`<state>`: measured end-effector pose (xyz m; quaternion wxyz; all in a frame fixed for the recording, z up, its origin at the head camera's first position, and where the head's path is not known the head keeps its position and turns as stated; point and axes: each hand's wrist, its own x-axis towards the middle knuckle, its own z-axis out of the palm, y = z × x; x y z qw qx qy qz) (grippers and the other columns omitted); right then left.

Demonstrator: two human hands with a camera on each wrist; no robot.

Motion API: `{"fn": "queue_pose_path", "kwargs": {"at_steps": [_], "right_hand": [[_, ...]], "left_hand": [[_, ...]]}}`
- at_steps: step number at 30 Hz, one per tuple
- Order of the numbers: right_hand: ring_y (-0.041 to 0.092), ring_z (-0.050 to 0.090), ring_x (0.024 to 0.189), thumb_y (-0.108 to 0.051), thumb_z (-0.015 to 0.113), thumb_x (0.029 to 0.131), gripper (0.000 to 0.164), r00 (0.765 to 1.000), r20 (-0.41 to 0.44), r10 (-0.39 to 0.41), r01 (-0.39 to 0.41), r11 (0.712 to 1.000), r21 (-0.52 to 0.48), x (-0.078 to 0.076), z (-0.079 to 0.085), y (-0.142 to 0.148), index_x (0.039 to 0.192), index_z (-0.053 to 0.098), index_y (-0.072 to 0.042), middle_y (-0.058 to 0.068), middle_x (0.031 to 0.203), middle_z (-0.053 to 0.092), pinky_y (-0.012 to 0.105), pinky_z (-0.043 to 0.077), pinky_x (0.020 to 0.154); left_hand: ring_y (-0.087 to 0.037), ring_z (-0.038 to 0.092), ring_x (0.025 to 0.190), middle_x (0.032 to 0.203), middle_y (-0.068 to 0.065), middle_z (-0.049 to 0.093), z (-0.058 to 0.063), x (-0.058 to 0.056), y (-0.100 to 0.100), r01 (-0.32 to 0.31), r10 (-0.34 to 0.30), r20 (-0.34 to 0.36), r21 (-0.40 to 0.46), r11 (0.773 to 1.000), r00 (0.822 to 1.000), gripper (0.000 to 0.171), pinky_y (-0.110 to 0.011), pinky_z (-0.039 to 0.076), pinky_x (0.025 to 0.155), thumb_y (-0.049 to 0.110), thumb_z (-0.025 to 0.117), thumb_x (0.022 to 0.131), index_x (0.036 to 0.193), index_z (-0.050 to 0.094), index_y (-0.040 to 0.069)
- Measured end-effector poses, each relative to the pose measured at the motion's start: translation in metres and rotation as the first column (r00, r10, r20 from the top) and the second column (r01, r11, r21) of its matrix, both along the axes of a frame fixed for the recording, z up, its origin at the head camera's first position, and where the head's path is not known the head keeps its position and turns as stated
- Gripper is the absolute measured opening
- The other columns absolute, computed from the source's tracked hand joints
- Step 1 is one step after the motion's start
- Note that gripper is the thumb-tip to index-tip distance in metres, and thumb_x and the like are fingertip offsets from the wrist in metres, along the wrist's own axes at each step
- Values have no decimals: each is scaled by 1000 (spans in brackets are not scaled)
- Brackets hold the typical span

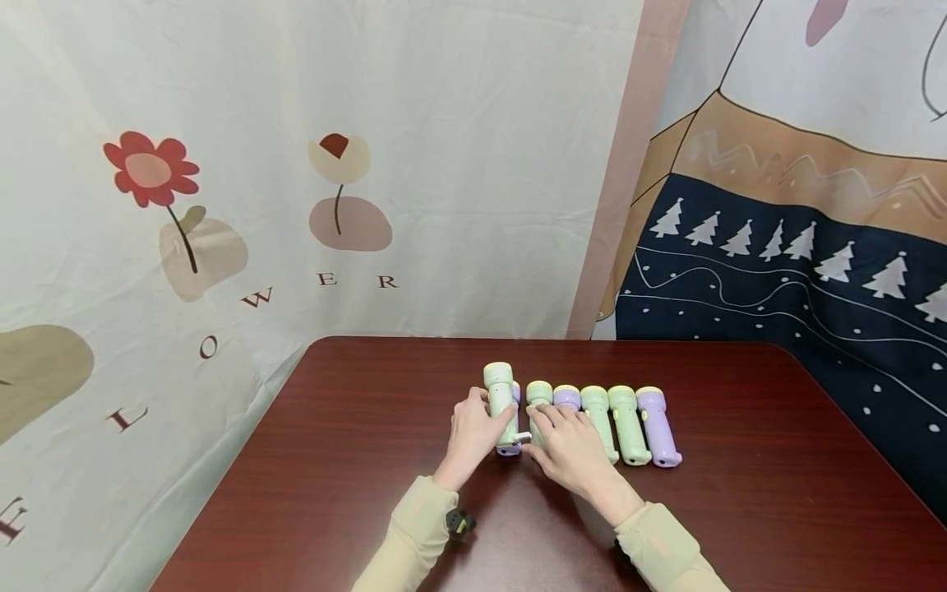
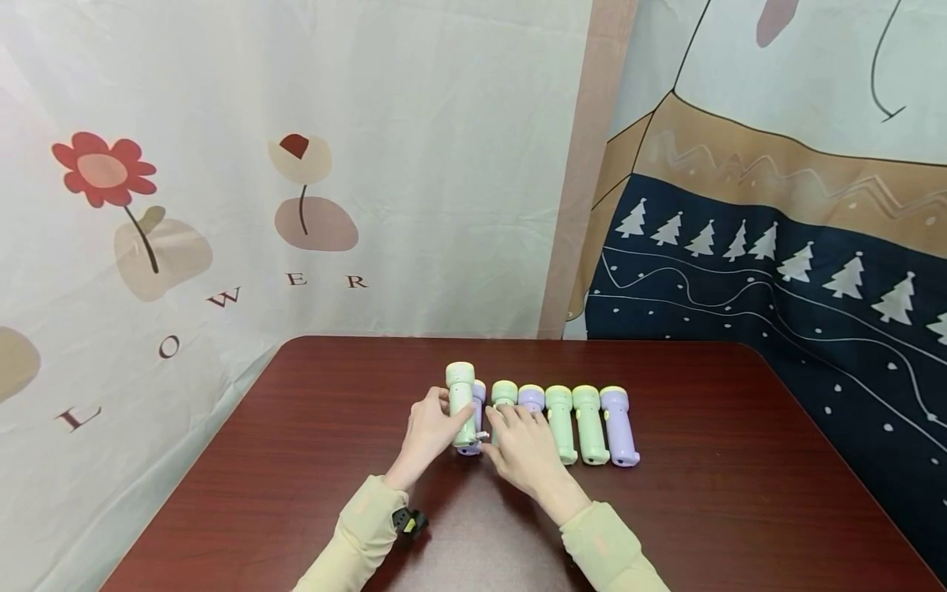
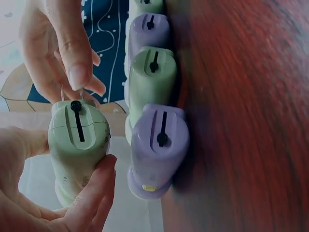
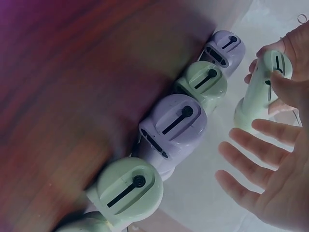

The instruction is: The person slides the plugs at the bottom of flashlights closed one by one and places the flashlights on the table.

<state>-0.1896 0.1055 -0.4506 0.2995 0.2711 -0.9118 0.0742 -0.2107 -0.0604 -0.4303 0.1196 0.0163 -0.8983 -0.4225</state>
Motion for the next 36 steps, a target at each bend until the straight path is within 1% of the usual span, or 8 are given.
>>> {"fn": "queue_pose_path", "kwargs": {"at_steps": [5,11,19,28,36], "right_hand": [[26,63,98,-39,77,75,53,999,15,37,-37,999,-4,2,1,-1,117,63,-10,6,110,67,42,50,81],[24,62,100,-39,76,76,52,999,9,50,-50,999,3,2,1,-2,118,64,-10,5,111,67,41,49,81],[22,62,100,-36,75,77,48,998,-17,60,-59,998,26,1,1,-1,116,65,-9,5,111,68,40,50,81],[22,62,99,-32,74,80,44,995,-11,95,-95,995,11,2,1,0,113,65,-6,6,109,68,39,50,83],[22,62,96,-28,76,77,41,993,-32,114,-114,994,-1,1,2,-1,109,65,-5,5,107,68,38,49,79]], "left_hand": [[-22,64,72,83,-11,69,2,2,2,22,-21,-26,7,1000,999,43,-32,48,63,37,74,77,98,59,3],[-22,64,72,82,-11,69,2,3,5,25,-25,-57,1,1000,998,42,-31,48,62,36,74,76,96,58,2],[-22,63,73,82,-10,69,4,3,8,20,-20,-39,4,1000,999,42,-31,48,63,38,73,76,95,58,3],[-19,60,68,79,-9,66,4,5,8,23,-23,-41,5,1000,999,42,-29,46,60,38,74,76,92,56,3],[-15,56,64,74,-7,64,2,4,8,37,-37,-45,4,999,998,42,-27,43,58,38,74,75,91,54,5]]}}
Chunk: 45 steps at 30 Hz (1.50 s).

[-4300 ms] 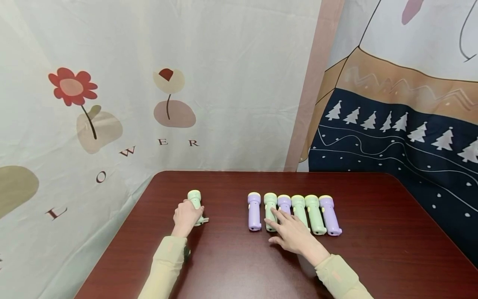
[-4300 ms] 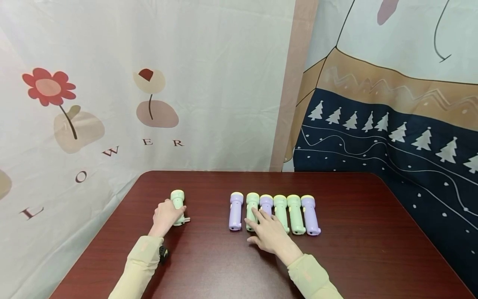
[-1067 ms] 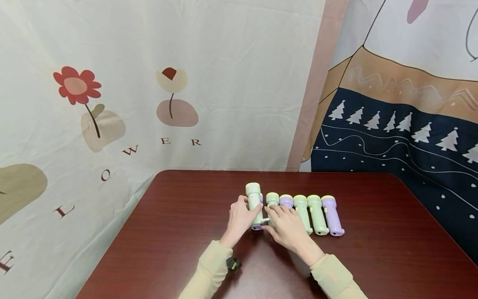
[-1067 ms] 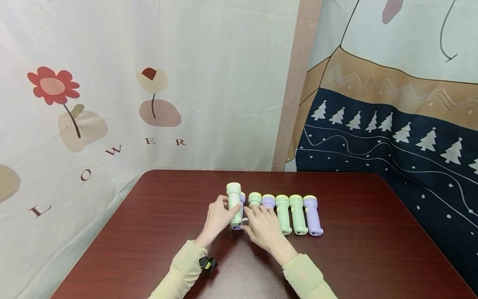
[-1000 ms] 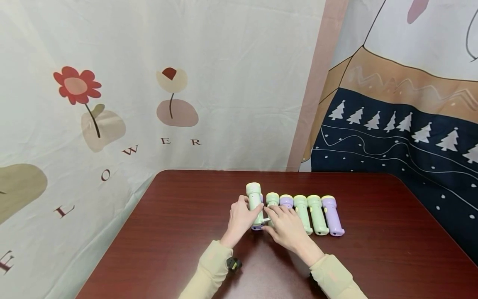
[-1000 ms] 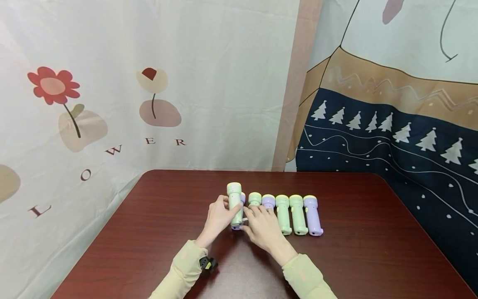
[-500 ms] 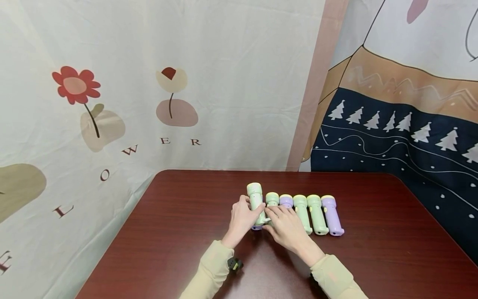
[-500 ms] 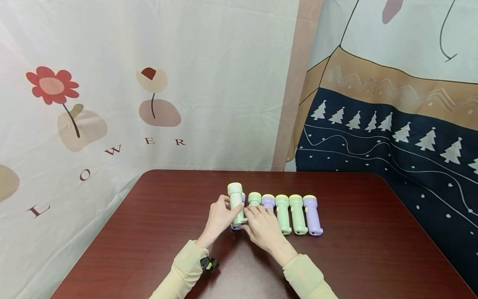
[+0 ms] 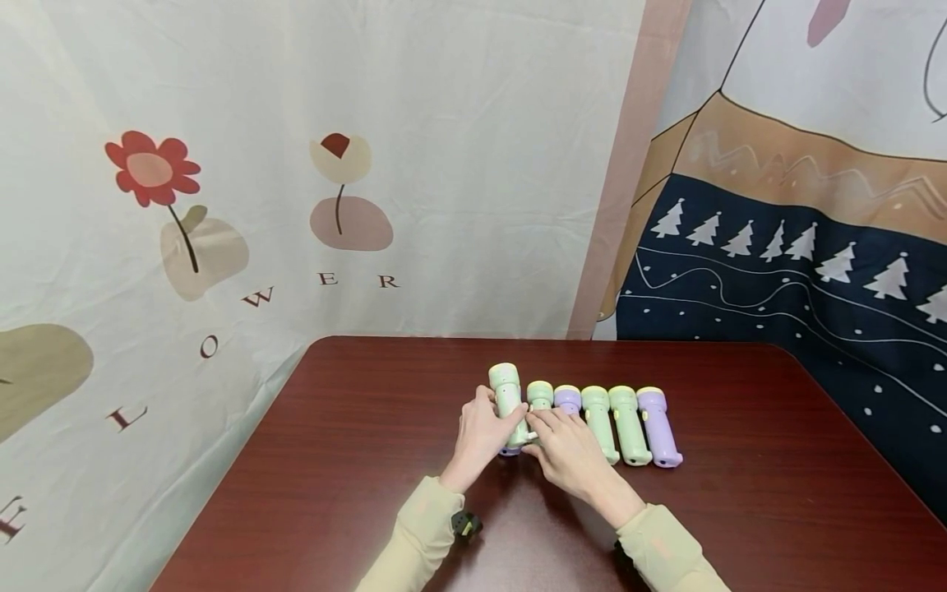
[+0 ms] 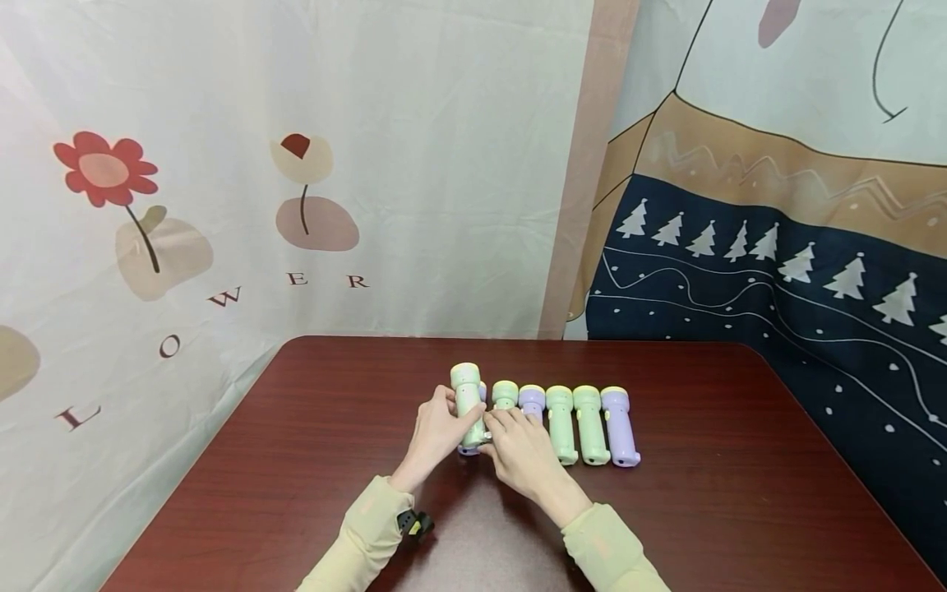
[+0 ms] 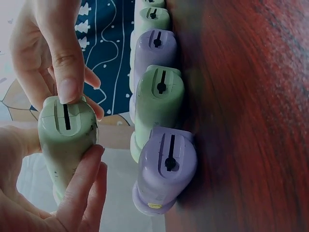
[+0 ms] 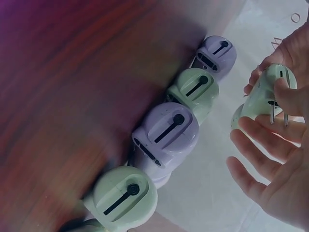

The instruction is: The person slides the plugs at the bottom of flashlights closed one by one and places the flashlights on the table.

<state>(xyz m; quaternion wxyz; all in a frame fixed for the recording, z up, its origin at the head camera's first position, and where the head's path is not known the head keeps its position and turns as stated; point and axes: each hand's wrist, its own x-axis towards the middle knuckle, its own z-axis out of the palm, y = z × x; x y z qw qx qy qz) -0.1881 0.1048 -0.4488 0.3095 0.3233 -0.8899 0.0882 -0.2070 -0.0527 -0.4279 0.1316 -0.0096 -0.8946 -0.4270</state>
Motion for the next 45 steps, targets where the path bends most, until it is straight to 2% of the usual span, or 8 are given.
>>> {"fn": "queue_pose_path", "kwargs": {"at_steps": [9,20,35,45], "right_hand": [[19,62,90,-25,80,71,35,999,-42,11,-12,1000,-24,0,3,-1,99,67,-7,1,96,68,34,48,73],[19,61,85,-22,82,67,31,999,-42,16,-17,999,-35,1,3,-1,91,68,-9,0,89,68,34,47,71],[19,61,82,-21,84,65,31,998,-51,27,-29,999,-39,0,4,-1,88,69,-8,0,86,69,33,48,70],[18,60,81,-23,84,64,31,998,-56,33,-35,999,-34,1,4,0,88,70,-8,-1,85,68,32,47,70]], "left_hand": [[-12,51,60,72,-4,60,1,2,1,18,-18,-4,5,1000,1000,43,-24,39,54,38,76,73,89,51,7],[-14,51,58,70,-2,56,0,3,6,-8,8,11,-3,1000,1000,47,-26,39,52,39,77,69,87,46,9],[-17,52,59,69,-3,56,0,3,7,-17,17,9,-9,1000,1000,48,-28,40,53,39,77,69,88,46,9],[-20,56,63,80,-6,63,0,4,8,-23,23,7,-4,1000,1000,48,-30,43,55,39,77,69,93,49,9]]}}
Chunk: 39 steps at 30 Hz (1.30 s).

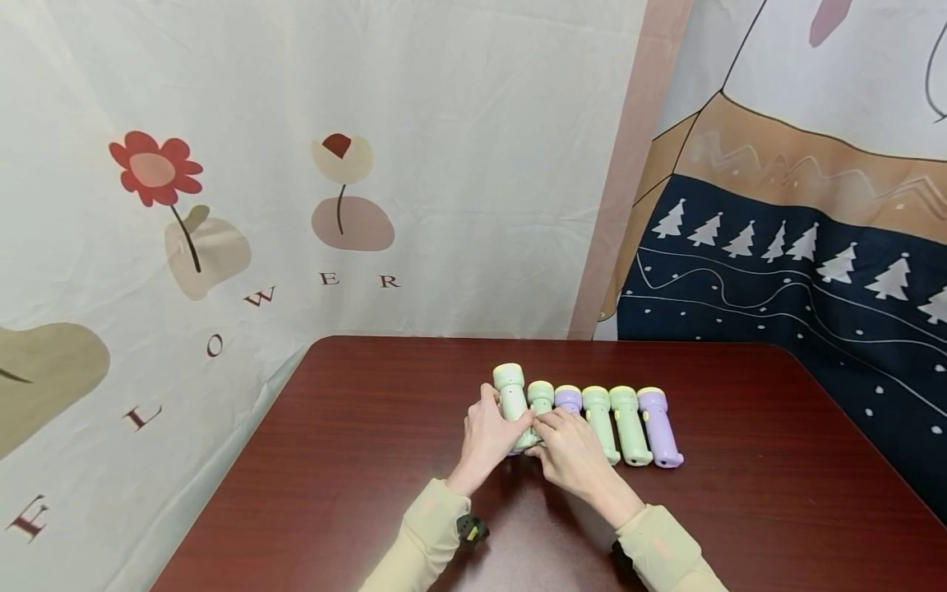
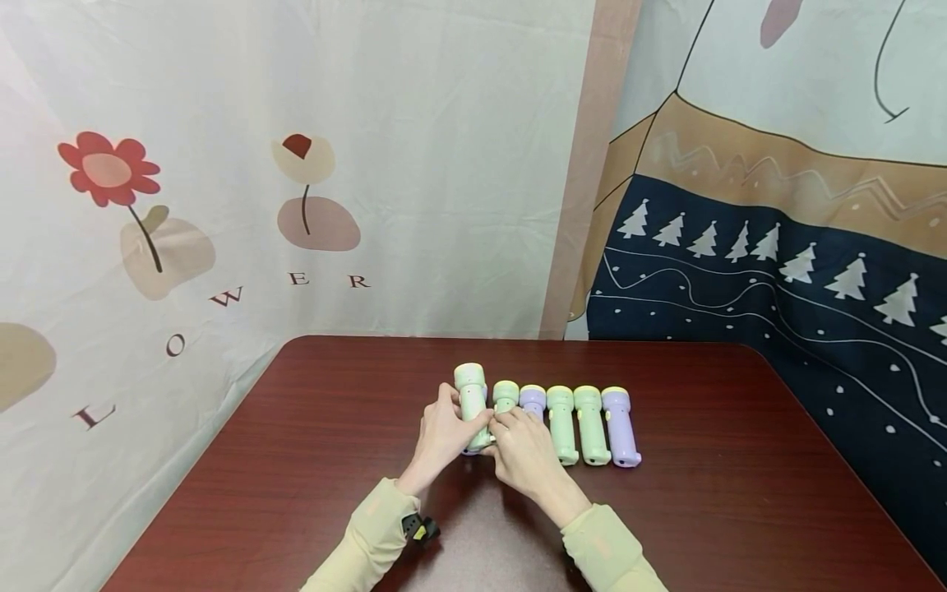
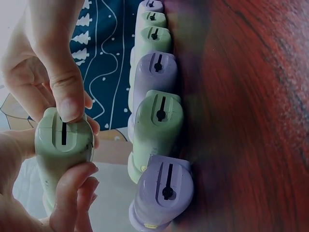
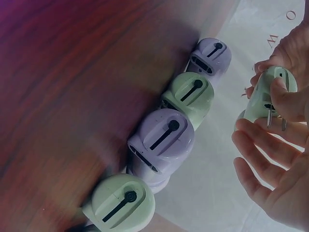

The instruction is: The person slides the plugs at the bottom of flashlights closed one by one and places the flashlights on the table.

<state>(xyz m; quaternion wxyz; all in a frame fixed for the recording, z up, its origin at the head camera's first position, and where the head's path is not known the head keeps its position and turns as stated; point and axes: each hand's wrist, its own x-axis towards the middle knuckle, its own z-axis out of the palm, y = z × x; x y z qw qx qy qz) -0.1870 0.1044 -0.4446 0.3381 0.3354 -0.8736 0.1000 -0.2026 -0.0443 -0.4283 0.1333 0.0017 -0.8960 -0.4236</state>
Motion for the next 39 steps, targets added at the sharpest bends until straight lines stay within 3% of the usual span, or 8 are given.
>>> {"fn": "queue_pose_path", "kwargs": {"at_steps": [14,39], "right_hand": [[18,58,75,-24,85,61,29,999,-37,10,-10,1000,-6,0,1,0,81,69,-10,-1,80,67,33,47,63],[19,58,73,-29,85,62,29,999,-32,-3,4,1000,6,-1,2,1,77,68,-10,-1,75,65,32,46,63]], "left_hand": [[-21,56,62,80,-7,64,-2,-1,0,0,0,-2,-39,999,1000,48,-31,43,55,39,77,68,94,50,9],[-22,56,61,74,-5,61,1,0,4,-9,10,23,-54,999,1000,49,-31,42,55,41,76,68,92,47,10]]}}
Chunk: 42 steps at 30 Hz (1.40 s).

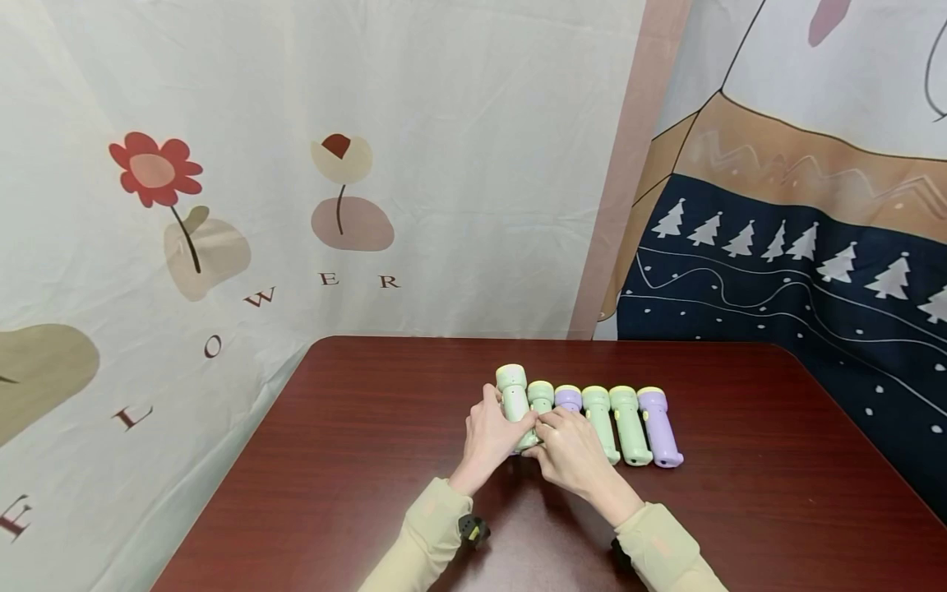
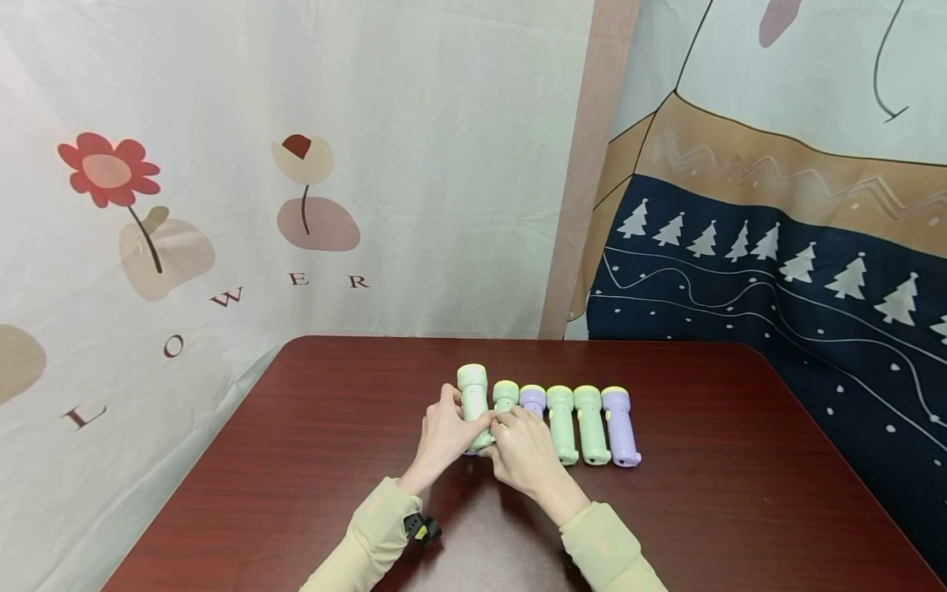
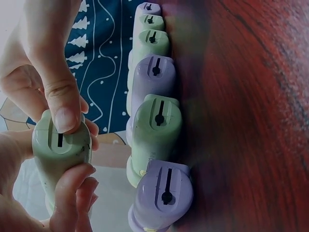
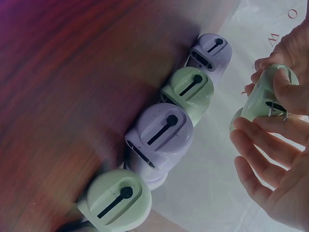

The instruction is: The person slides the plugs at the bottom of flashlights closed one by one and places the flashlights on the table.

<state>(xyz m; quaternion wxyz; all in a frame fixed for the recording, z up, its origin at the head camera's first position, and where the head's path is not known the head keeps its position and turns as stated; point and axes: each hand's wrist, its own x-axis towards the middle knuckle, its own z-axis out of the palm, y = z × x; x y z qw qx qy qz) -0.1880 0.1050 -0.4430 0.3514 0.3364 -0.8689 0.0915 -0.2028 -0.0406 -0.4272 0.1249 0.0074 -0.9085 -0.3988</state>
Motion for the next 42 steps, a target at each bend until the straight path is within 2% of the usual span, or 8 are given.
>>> {"fn": "queue_pose_path", "kwargs": {"at_steps": [17,26,34,42], "right_hand": [[17,59,74,-35,84,64,30,1000,-16,-13,13,1000,-12,-1,-2,-2,72,68,-11,-2,70,63,30,48,63],[17,59,74,-38,84,64,32,1000,-3,-26,26,1000,-11,0,-1,-2,74,69,-12,-2,71,63,31,48,63],[17,57,71,-41,84,62,34,1000,-9,-21,21,1000,-22,0,-2,-2,68,67,-13,-3,67,60,30,46,62],[18,59,73,-44,83,62,36,999,5,-45,45,999,-6,-1,-3,-6,73,70,-12,-3,73,65,32,47,65]], "left_hand": [[-21,55,60,71,-3,58,-4,0,1,-2,2,-1,-3,1000,1000,51,-30,41,54,43,76,69,91,47,8],[-19,51,58,69,-2,56,-6,0,0,7,-7,2,13,1000,1000,49,-29,38,53,42,76,69,89,45,10],[-19,50,57,68,-1,54,-7,0,1,6,-6,11,28,1000,1000,48,-29,38,52,42,76,70,89,45,10],[-20,53,60,71,-4,58,-8,0,-3,-3,2,34,35,999,999,50,-30,40,54,44,77,70,90,47,9]]}}
